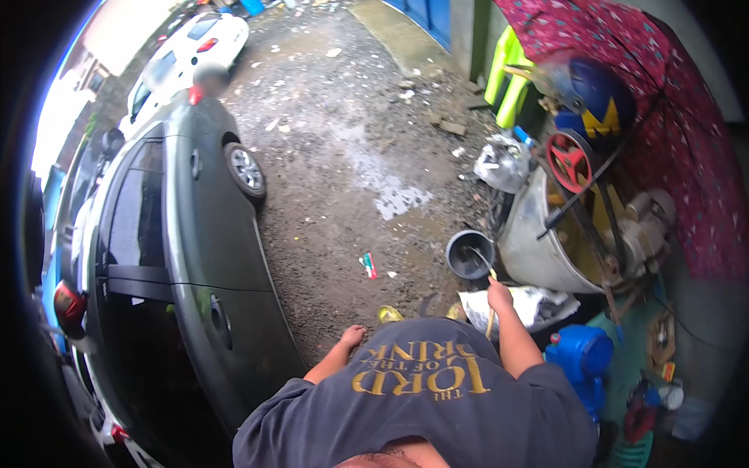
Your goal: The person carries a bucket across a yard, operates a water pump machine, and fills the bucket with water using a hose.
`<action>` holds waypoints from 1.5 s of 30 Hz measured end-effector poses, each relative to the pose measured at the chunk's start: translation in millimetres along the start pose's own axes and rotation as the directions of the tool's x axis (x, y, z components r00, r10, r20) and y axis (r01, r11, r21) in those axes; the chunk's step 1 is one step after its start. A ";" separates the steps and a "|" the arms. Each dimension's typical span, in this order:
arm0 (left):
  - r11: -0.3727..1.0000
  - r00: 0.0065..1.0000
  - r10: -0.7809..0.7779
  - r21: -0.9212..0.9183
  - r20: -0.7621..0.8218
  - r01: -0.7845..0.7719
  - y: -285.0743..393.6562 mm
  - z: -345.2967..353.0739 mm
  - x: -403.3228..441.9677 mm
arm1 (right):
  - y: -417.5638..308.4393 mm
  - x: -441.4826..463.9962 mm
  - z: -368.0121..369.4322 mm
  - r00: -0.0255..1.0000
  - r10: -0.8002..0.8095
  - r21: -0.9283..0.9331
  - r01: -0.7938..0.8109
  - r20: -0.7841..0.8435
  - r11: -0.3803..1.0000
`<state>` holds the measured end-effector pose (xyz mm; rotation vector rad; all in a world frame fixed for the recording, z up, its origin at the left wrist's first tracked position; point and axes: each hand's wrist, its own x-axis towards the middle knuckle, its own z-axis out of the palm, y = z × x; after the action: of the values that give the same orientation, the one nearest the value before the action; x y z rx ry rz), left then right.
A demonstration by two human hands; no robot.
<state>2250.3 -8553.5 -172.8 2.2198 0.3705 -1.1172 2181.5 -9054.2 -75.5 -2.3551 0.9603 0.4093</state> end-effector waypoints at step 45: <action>0.995 0.998 -0.047 -0.086 0.038 0.051 -14.7 1.1 -13.2 | -11.3 -22.3 -10.5 0.973 0.167 0.001 -0.169 0.159 0.986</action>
<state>2234.3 -8542.6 -168.7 2.1224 0.4518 -1.1440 2174.7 -9041.7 -52.4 -2.1979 1.0850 0.6434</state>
